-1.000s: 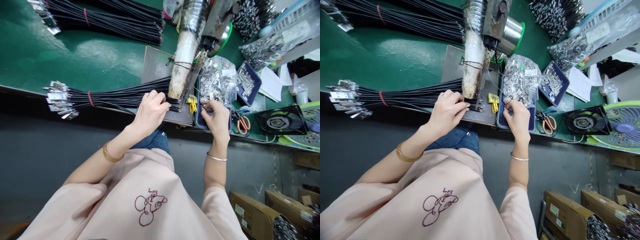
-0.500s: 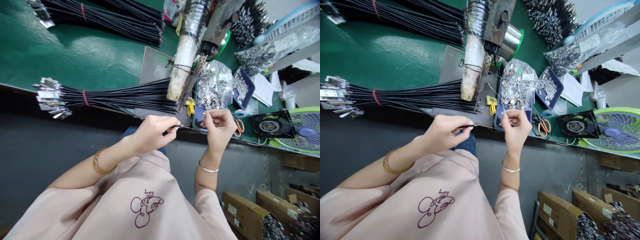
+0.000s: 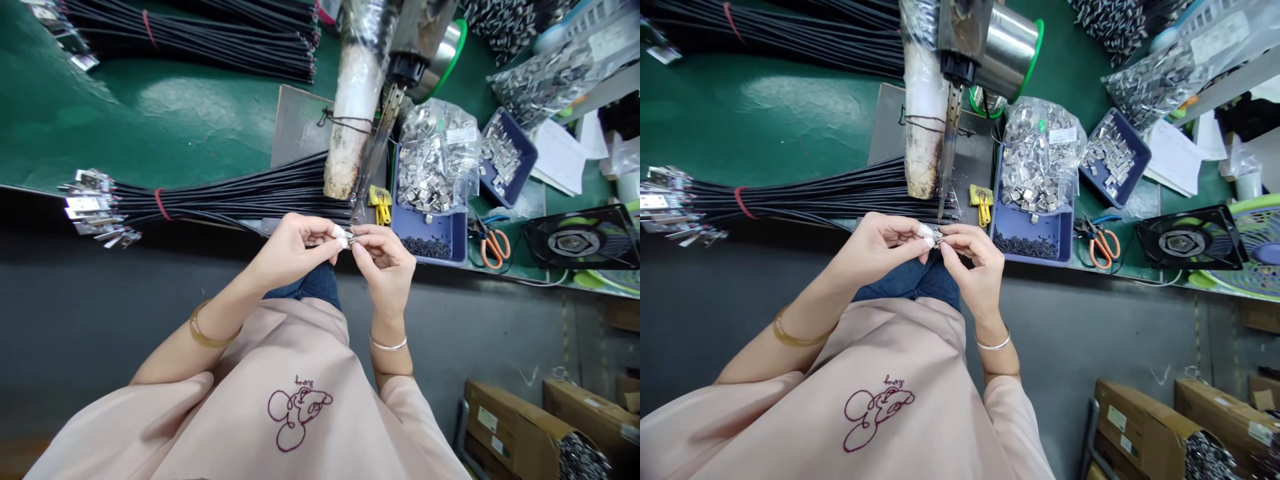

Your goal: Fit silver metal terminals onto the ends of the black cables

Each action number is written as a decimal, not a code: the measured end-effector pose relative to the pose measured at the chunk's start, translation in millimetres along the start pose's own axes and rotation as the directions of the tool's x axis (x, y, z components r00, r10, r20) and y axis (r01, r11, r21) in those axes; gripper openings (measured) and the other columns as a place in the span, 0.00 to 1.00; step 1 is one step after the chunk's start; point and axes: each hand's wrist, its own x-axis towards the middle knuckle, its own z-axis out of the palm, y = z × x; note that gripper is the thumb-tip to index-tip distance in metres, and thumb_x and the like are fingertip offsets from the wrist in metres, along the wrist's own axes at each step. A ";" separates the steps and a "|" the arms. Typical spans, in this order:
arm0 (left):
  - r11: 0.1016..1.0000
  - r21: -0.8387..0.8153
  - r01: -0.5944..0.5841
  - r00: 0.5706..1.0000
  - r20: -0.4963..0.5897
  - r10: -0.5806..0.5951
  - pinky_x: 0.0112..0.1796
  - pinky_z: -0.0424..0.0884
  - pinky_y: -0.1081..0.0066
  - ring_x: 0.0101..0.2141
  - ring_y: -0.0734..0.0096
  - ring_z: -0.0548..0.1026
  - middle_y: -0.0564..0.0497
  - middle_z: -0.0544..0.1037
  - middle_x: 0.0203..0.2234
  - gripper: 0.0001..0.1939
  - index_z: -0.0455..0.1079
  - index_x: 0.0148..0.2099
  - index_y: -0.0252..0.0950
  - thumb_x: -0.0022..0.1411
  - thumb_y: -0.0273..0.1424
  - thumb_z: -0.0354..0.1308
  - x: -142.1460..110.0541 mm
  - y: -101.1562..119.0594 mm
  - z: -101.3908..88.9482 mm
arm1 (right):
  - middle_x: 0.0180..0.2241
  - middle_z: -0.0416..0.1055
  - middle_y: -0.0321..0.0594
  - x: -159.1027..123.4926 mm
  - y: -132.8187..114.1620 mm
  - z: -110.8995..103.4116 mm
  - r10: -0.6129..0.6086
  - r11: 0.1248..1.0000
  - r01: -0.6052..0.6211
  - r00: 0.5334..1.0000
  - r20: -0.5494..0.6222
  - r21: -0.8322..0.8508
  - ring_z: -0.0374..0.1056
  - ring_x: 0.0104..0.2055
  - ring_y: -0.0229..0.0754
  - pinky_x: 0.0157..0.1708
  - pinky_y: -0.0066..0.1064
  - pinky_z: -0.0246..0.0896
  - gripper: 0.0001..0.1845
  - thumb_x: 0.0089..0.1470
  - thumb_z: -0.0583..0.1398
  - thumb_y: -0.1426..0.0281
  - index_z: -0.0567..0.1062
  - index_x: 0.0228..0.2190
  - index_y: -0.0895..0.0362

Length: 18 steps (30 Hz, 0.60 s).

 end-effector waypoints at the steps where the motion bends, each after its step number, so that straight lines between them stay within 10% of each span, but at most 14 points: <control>1: 1.000 0.006 0.003 1.000 0.009 -0.003 0.27 0.69 0.77 0.22 0.77 0.72 0.51 0.77 0.20 0.09 0.74 0.27 0.32 0.59 0.28 0.63 0.4 0.5 -0.3 | 0.41 0.78 0.39 -0.2 0.1 -0.1 -0.004 1.000 0.004 1.000 0.006 0.009 0.77 0.43 0.38 0.40 0.30 0.78 0.02 0.58 0.63 0.69 0.78 0.33 0.53; 10: 0.996 0.020 0.082 0.988 0.129 -0.084 0.23 0.62 0.78 0.20 0.80 0.67 0.53 0.72 0.16 0.12 0.71 0.23 0.32 0.60 0.26 0.60 2.5 2.6 -1.6 | 0.42 0.80 0.39 -6.8 -6.9 -0.5 -0.275 0.931 0.261 0.961 -0.022 -0.254 0.77 0.46 0.42 0.48 0.39 0.76 0.09 0.57 0.62 0.76 0.79 0.36 0.51; 18: 0.990 -0.115 0.076 0.995 0.066 -0.069 0.31 0.70 0.75 0.27 0.74 0.74 0.50 0.80 0.25 0.04 0.80 0.29 0.33 0.55 0.28 0.65 3.0 0.8 -6.9 | 0.42 0.78 0.40 -0.6 -0.5 0.6 -0.060 0.998 0.057 0.995 -0.083 -0.037 0.79 0.43 0.42 0.42 0.36 0.79 0.03 0.60 0.62 0.71 0.77 0.34 0.53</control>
